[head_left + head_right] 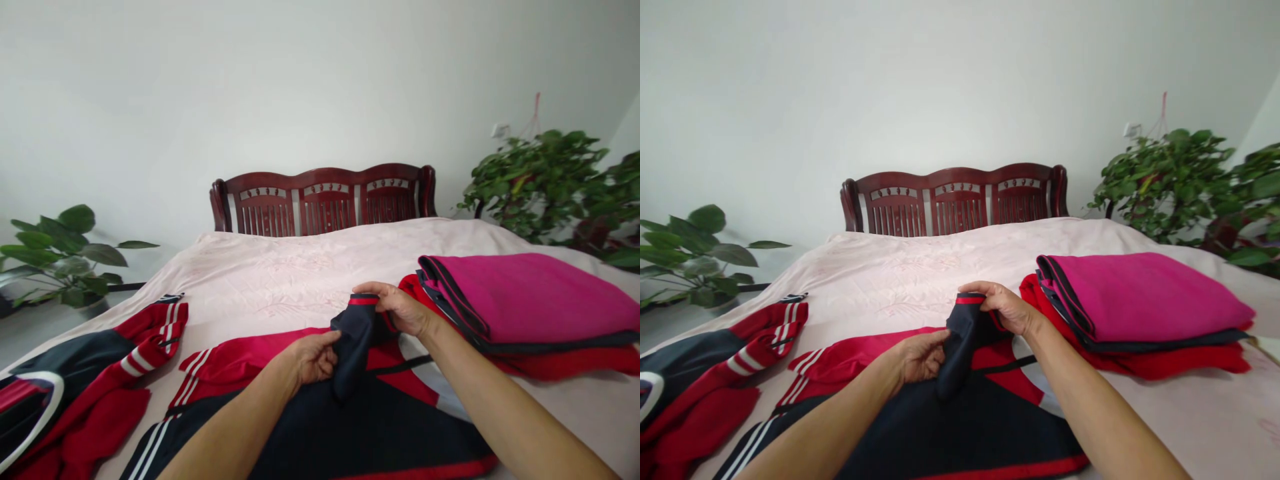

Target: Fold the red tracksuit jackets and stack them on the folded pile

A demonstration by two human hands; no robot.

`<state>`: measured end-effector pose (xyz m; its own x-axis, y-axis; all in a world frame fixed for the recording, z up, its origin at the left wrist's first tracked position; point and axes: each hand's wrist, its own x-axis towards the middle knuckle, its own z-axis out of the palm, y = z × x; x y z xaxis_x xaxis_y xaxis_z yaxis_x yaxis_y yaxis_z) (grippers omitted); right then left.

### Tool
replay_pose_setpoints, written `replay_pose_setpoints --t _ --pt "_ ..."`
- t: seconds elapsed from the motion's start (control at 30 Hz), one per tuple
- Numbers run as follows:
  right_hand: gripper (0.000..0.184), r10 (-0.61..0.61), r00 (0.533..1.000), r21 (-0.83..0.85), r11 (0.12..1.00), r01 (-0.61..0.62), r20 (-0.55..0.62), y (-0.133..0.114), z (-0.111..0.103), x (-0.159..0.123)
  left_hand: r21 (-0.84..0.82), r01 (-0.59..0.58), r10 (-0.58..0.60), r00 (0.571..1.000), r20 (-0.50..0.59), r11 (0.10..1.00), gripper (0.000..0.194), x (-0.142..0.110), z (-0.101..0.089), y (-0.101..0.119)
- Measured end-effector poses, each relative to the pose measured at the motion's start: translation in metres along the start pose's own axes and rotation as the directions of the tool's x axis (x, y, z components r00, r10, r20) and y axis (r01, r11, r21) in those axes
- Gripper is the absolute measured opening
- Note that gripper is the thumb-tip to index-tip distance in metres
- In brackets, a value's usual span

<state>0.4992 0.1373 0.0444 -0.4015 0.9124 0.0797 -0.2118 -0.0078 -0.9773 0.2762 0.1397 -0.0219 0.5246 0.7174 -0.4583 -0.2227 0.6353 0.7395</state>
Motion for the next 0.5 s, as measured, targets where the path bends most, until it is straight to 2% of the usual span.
replay_pose_setpoints --t 0.1,0.17,0.2,0.23,0.3,0.33,0.37,0.4,0.43,0.5 --pt "0.045 0.002 1.0 0.012 1.0 -0.002 0.013 -0.002 0.001 -0.002 -0.048 -0.159 0.155 0.984 -0.084 0.986 0.029 -0.014 0.007 0.009" --pt "0.041 -0.001 0.999 -0.029 1.0 0.0 -0.035 -0.001 -0.003 0.0 -0.09 -0.338 0.323 0.935 -0.147 0.937 0.026 -0.031 0.009 0.02" --pt "0.04 -0.013 0.998 -0.069 0.998 0.008 -0.068 0.0 -0.005 0.002 -0.085 -0.463 0.444 0.878 -0.178 0.882 0.022 -0.041 0.009 0.025" --pt "0.039 -0.037 0.994 -0.132 0.991 0.023 -0.103 0.001 -0.008 0.006 -0.054 -0.591 0.571 0.796 -0.202 0.805 0.02 -0.052 0.009 0.028" --pt "0.038 -0.135 0.97 -0.357 0.933 0.055 -0.203 0.007 -0.013 0.016 0.067 -0.777 0.77 0.604 -0.205 0.626 0.029 -0.073 0.007 0.027" --pt "0.036 -0.2 0.947 -0.482 0.874 0.056 -0.253 0.011 -0.015 0.022 0.132 -0.816 0.822 0.536 -0.193 0.563 0.036 -0.081 0.004 0.022" --pt "0.033 -0.262 0.919 -0.589 0.807 0.042 -0.294 0.016 -0.016 0.027 0.185 -0.822 0.84 0.51 -0.185 0.539 0.041 -0.088 -0.001 0.015" --pt "0.03 -0.312 0.892 -0.664 0.747 0.017 -0.328 0.021 -0.015 0.031 0.215 -0.799 0.826 0.529 -0.194 0.562 0.043 -0.093 -0.007 0.006" --pt "0.027 -0.344 0.869 -0.703 0.711 -0.007 -0.356 0.026 -0.013 0.033 0.229 -0.757 0.79 0.57 -0.225 0.612 0.043 -0.097 -0.016 -0.003" --pt "0.026 -0.41 0.834 -0.762 0.648 -0.02 -0.37 0.036 -0.005 0.029 0.208 -0.627 0.657 0.676 -0.333 0.751 0.037 -0.1 -0.037 -0.018"
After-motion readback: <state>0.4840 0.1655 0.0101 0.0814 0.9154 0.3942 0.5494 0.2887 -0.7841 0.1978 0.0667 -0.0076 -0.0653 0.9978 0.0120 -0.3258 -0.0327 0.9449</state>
